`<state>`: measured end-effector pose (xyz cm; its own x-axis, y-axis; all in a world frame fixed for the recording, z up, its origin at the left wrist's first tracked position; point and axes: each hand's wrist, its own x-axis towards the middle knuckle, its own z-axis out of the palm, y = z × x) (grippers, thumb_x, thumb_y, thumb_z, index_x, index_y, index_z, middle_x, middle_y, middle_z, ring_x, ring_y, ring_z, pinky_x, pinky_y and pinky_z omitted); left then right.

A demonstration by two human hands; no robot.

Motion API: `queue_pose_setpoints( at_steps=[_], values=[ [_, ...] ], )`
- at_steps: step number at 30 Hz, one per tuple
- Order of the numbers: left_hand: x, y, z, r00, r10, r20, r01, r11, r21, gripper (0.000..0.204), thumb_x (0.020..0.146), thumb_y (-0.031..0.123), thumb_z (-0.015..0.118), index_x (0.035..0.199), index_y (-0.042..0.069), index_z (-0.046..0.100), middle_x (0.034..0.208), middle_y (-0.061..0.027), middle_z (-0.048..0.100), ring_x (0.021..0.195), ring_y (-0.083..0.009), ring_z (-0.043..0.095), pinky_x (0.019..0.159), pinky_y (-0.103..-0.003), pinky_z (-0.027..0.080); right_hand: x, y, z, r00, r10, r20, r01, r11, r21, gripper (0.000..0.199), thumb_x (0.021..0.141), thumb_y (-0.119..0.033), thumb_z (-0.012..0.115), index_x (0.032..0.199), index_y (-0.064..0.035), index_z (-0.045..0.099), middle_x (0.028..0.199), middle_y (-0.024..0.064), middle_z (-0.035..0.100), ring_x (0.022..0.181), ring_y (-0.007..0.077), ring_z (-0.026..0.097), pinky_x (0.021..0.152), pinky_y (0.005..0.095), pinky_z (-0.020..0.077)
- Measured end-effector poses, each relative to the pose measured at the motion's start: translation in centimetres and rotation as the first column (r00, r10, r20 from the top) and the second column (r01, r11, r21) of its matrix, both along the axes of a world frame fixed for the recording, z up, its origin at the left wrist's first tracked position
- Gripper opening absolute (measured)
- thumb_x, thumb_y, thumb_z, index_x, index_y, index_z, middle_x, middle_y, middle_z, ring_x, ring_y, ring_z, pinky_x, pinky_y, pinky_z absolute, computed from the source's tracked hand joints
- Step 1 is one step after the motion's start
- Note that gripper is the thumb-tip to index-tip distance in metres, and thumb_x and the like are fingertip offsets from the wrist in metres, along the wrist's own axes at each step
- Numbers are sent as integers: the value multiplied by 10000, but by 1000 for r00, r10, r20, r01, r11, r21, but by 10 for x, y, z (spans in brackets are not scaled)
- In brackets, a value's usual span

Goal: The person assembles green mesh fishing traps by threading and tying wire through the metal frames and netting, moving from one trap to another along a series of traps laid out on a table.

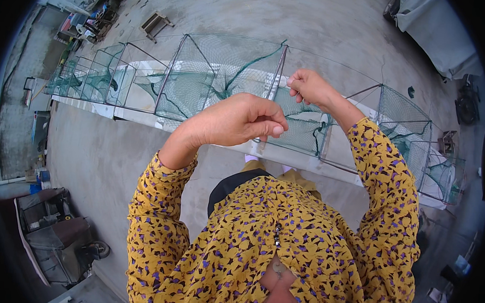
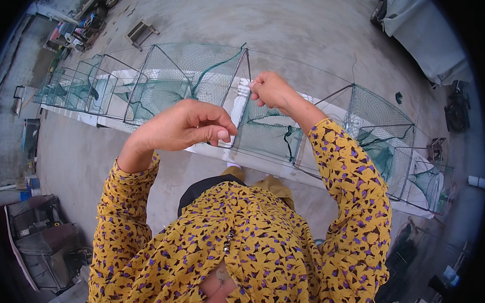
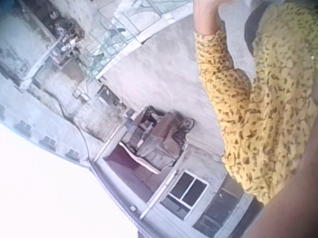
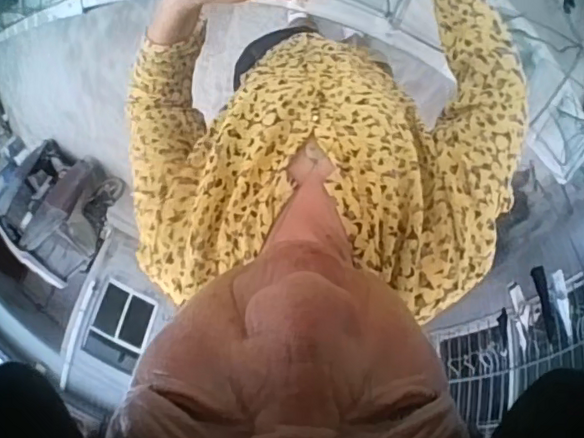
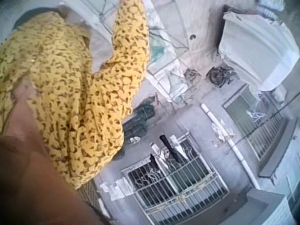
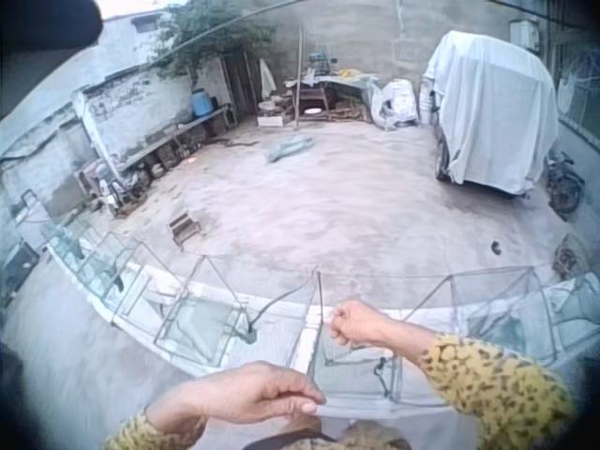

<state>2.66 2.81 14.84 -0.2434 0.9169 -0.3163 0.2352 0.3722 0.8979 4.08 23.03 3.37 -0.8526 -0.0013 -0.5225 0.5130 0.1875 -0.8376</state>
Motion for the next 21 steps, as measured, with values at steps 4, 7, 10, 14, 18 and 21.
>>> queue_pose_setpoints(
  at_steps=[4,7,10,14,18,21],
  values=[
    [-54,52,-13,876,269,-400,-199,958,209,194,897,138,486,1017,26,589,877,-35,630,802,-98,556,726,-244,447,-6,11,9,979,-195,-55,189,977,-102,156,866,-154,475,830,-16,540,708,41,567,543,96,499,438,230,360],
    [-100,87,-37,697,237,-677,-81,964,254,205,876,108,491,1048,48,585,890,-66,636,795,-130,580,722,-267,459,-21,6,4,930,-354,-103,331,924,-191,178,868,-137,443,792,-10,544,694,40,555,543,94,500,440,227,361],
    [-113,106,-43,639,90,-764,-32,995,91,196,845,74,499,1015,52,593,886,-97,635,792,-199,598,707,-302,469,-17,-4,4,876,-463,-136,423,872,-245,201,866,-123,423,754,-9,544,678,39,545,544,94,502,447,229,374],
    [-126,109,-39,862,-144,-486,53,979,-196,191,836,38,491,987,50,608,830,-105,623,566,-152,562,592,-297,476,-10,-12,8,839,-524,-146,451,820,-351,194,862,-116,432,744,-9,543,667,38,543,547,93,507,460,233,392],
    [-127,109,-22,868,-155,-471,23,962,-273,143,816,36,514,915,47,615,779,-120,605,558,-156,551,578,-298,470,-9,-12,27,838,-528,-138,444,807,-389,189,860,-112,444,748,1,546,672,41,551,561,92,521,474,223,404],
    [-119,107,-11,664,-313,-679,64,929,-365,126,794,75,519,882,47,605,852,-121,627,705,-267,607,610,-334,490,-6,-14,40,836,-529,-144,445,808,-386,195,864,-117,448,746,7,542,677,42,556,572,97,533,478,226,412]
  ],
)
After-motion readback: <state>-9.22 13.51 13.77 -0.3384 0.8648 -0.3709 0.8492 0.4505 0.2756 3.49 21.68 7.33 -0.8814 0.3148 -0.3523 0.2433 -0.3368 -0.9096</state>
